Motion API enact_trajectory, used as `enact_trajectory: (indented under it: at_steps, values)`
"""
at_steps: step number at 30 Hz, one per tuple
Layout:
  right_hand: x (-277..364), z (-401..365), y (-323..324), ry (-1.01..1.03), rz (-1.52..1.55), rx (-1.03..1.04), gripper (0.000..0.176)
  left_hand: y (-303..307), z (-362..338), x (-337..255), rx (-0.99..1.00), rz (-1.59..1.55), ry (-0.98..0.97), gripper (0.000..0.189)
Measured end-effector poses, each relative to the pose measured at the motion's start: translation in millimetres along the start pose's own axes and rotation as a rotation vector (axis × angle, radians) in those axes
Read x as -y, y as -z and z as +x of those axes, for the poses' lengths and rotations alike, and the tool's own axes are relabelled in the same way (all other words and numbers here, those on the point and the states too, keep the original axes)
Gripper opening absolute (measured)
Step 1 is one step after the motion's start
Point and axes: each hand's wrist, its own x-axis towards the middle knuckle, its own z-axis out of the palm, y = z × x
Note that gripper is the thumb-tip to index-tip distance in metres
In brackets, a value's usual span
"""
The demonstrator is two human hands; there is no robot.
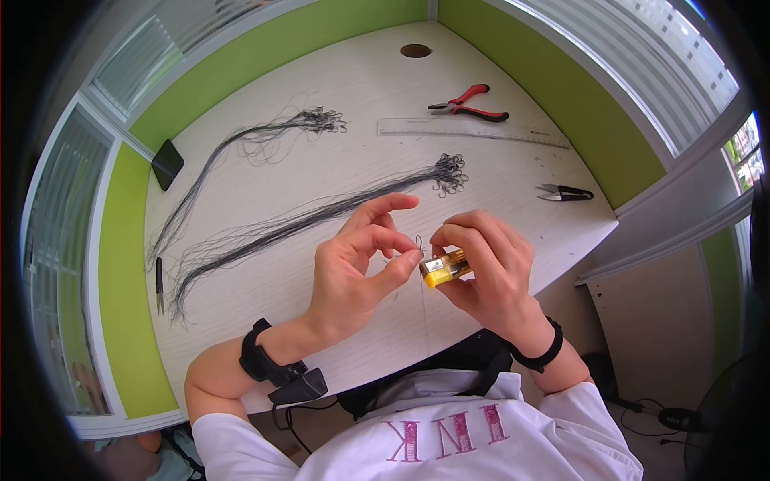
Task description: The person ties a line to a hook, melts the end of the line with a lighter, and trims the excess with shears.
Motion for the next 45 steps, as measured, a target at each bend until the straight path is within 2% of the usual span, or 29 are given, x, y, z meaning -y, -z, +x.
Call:
enact_trajectory:
  at_steps: [3, 7, 14, 17, 19, 25, 32, 35, 41, 43, 45]
  values:
    - [-7, -2, 2, -0.059, 0.101, -0.049, 0.036, 3, 2, -3, 0.002, 0.027, -0.031, 0.005]
    - [-2, 2, 5, -0.074, 0.228, -0.068, 0.030, 2, 1, -4, 0.025, -0.043, 0.069, 0.006]
    - [-1, 3, 6, -0.075, 0.246, -0.036, 0.024, 1, 2, -4, 0.036, -0.085, 0.057, 0.008]
    - [0, 3, 8, -0.137, 0.308, 0.027, 0.021, 2, 1, -2, 0.029, 0.000, 0.027, 0.007]
    - [2, 2, 8, -0.269, 0.454, 0.070, 0.020, 3, 2, 0, 0.021, 0.019, -0.002, 0.007]
    - [3, 3, 11, -0.372, 0.537, 0.168, 0.020, 2, 1, 1, 0.018, 0.026, -0.020, 0.008]
    - [0, -2, 8, -0.318, 0.474, 0.141, 0.021, 2, 2, 0, 0.034, 0.033, -0.020, 0.008]
    - [-4, 1, 12, -0.403, 0.497, 0.111, 0.019, 0, 3, -4, 0.055, -0.003, 0.019, 0.008]
    - [-10, 5, 18, -0.333, 0.629, 0.205, 0.013, 2, 3, -5, 0.142, 0.052, 0.060, 0.007]
    - [-9, 4, 20, -0.417, 0.664, 0.248, 0.014, 3, 3, -3, 0.136, 0.066, 0.051, 0.007]
    - [-9, 4, 20, -0.420, 0.649, 0.254, 0.014, 3, 3, -2, 0.133, 0.078, 0.042, 0.008]
